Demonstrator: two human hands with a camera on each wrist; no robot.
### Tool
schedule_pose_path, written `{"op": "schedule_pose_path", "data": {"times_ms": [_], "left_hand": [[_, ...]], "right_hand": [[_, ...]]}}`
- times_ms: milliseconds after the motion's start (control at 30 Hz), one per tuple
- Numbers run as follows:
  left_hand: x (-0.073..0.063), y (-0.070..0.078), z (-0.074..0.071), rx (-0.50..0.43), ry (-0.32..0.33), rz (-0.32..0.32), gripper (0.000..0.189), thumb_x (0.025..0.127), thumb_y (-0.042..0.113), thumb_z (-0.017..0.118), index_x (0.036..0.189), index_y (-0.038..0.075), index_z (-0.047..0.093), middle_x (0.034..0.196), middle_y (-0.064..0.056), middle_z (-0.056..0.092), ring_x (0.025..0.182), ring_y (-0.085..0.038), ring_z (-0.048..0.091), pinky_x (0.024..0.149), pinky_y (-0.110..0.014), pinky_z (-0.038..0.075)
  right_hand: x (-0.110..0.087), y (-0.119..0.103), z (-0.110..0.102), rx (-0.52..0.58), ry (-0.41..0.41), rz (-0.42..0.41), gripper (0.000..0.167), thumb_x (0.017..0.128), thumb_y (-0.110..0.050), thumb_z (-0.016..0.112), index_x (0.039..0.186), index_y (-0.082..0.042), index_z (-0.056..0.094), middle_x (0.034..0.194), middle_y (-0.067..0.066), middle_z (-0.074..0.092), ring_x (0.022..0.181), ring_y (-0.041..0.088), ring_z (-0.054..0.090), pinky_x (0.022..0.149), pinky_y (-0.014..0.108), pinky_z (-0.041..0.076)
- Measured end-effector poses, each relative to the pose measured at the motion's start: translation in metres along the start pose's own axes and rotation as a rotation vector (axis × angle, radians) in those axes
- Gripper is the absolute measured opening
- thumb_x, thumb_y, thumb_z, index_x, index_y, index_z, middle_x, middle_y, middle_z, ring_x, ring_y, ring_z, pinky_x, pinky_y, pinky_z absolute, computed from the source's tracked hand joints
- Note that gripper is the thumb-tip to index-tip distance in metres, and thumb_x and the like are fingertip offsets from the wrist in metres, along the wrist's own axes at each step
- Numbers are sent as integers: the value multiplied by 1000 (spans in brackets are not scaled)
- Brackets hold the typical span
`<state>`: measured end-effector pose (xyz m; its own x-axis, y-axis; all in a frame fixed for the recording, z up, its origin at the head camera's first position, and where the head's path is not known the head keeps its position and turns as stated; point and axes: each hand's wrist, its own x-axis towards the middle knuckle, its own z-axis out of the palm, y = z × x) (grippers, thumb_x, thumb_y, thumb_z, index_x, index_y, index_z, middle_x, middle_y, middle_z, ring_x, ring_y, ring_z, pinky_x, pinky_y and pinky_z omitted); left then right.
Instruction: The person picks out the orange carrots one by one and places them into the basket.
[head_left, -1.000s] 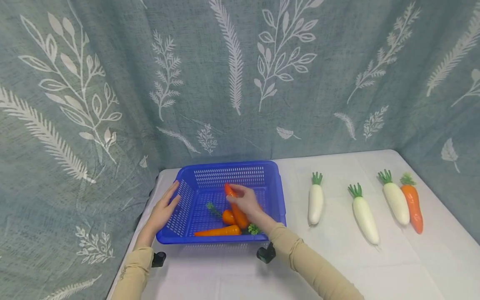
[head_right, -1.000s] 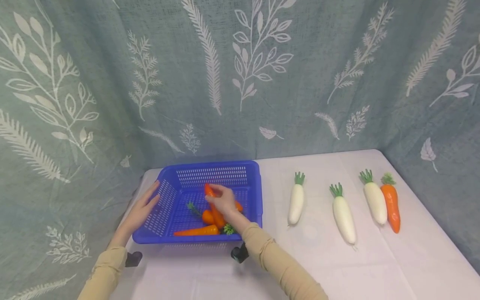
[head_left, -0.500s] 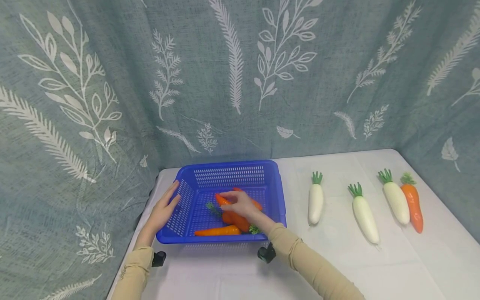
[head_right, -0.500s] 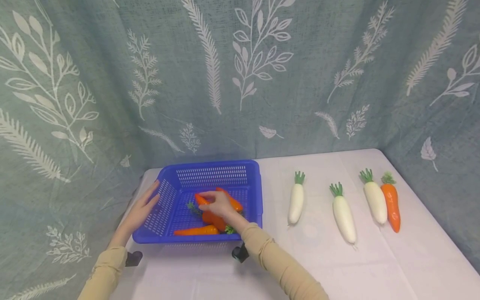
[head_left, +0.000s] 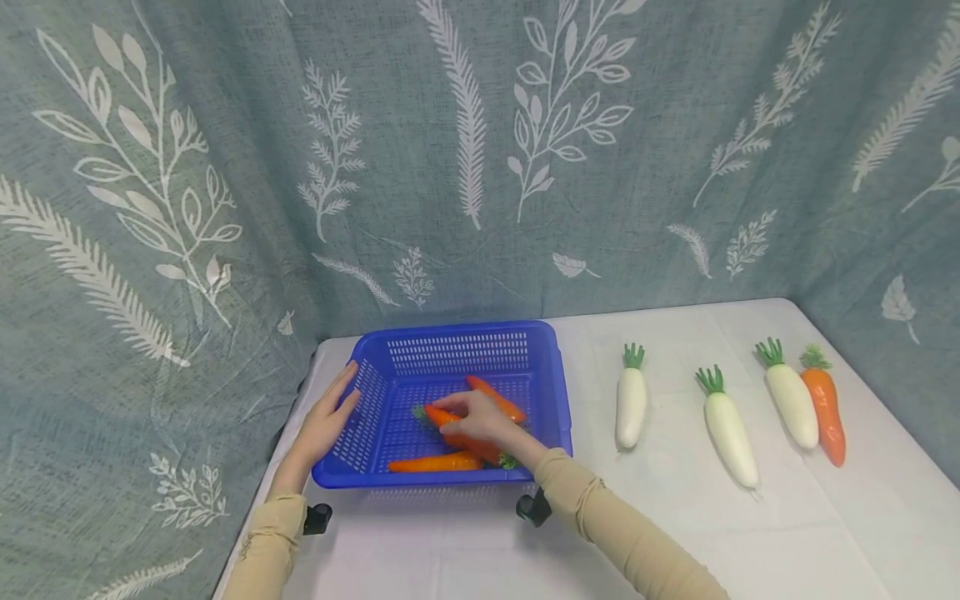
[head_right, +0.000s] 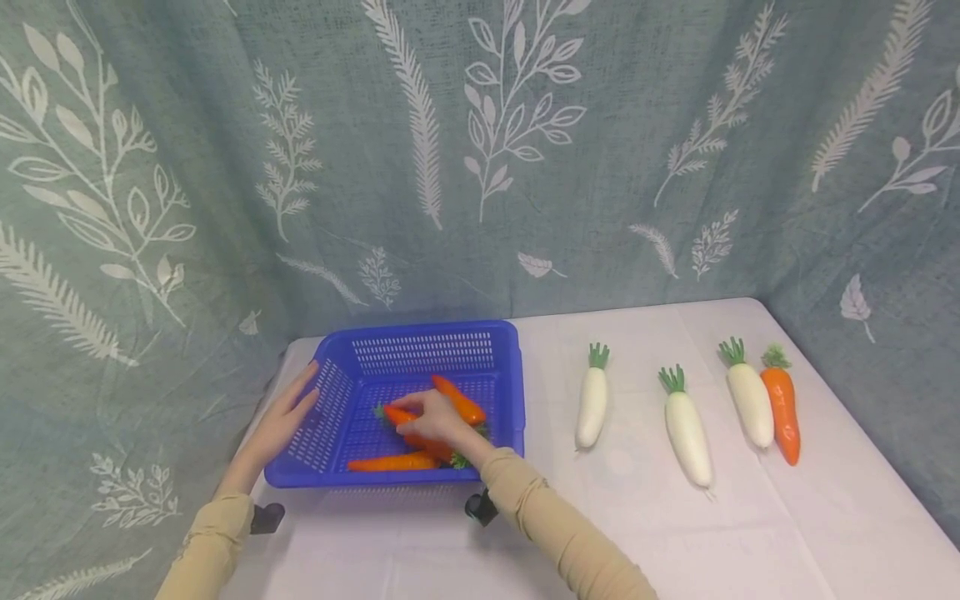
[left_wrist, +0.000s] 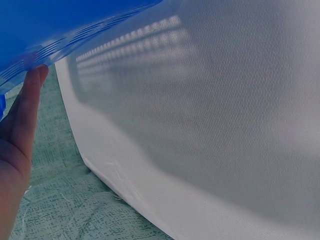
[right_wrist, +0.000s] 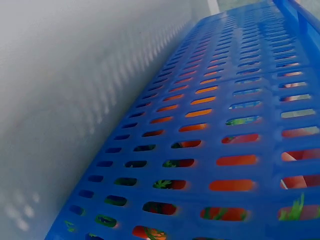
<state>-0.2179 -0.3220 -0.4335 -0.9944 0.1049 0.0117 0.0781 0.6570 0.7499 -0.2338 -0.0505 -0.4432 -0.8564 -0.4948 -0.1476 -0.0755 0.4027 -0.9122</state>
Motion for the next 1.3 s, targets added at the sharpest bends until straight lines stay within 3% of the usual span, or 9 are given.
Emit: {"op": "schedule_pose_path", "data": {"times_ms": [300,500,933,1300], "left_hand": [[-2,-1,1,3,6,1,54,103,22,39,150,2,23,158,-19,16,145,-42,13,117,-58,12],[-3,-4,1,3,-6,-18,54,103,23,38,151,5,20,159,-17,14,145,-41,12,117,-59,12],[-2,-5,1,-2,-9,-25,56,103,27,37,152,7,20,159,-15,13,146,-41,11,117,-59,12],[0,-4,0,-3,-12,-14,55,103,23,38,151,6,20,159,-15,14,146,-41,11,117,-59,12]], "right_hand": [[0,2,3,-90,-52,-15,37,85,-10,69,121,-10,66,119,8,67,101,21,60,95,37,52],[-1,0,3,-211,-84,-63,36,85,-10,70,121,-12,67,122,6,66,101,18,60,92,31,52],[0,1,3,-366,-89,-180,36,85,-11,70,120,-13,67,121,4,67,101,16,61,93,26,50],[-1,2,3,-392,-63,-204,34,86,-13,69,120,-15,67,120,3,68,96,12,60,93,24,51]]}}
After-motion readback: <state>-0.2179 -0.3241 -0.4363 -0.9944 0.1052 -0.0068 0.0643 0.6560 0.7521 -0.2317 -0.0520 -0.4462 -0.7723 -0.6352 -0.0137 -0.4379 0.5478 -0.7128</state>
